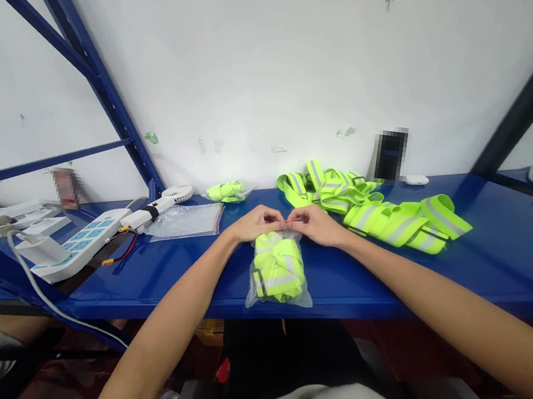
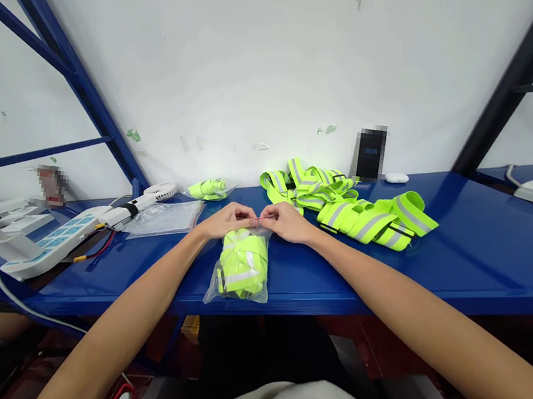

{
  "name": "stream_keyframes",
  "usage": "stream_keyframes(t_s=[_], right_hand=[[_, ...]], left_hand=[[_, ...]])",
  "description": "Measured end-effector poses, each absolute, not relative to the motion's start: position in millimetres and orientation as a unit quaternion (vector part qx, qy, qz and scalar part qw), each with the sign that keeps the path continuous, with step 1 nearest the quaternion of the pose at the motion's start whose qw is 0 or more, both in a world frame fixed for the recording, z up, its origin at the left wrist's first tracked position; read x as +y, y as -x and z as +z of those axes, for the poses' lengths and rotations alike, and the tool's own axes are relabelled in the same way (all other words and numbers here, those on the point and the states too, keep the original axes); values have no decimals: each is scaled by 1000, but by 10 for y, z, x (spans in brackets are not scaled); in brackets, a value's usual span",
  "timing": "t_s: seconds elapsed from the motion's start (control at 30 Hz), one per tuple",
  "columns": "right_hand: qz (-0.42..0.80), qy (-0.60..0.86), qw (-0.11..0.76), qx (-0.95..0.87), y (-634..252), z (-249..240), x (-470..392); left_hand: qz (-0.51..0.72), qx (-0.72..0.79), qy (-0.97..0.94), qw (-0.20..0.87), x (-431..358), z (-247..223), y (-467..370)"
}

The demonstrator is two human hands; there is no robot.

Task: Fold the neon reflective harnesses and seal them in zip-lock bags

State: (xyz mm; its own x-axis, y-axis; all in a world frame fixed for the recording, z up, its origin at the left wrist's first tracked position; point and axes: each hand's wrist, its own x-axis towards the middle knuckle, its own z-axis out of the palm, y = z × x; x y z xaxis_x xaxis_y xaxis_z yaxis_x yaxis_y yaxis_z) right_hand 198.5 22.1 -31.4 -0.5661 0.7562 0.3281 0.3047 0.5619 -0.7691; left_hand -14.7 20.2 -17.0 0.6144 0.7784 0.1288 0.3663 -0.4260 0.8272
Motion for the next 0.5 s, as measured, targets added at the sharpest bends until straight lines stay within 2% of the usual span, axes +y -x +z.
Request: stream_keyframes(t_s=[0.2,0.4,0.5], right_hand=[[329,327,346,-816,-1977,-306,207],[329,320,320,-829,-1982,-306,223],[309,328,339,-826,-1968,-301,219]], left_hand=[[266,364,-804,387,189,-166,130],[263,362,-797,406,197,-182,118],[270,371,-783,420,220,-202,118]])
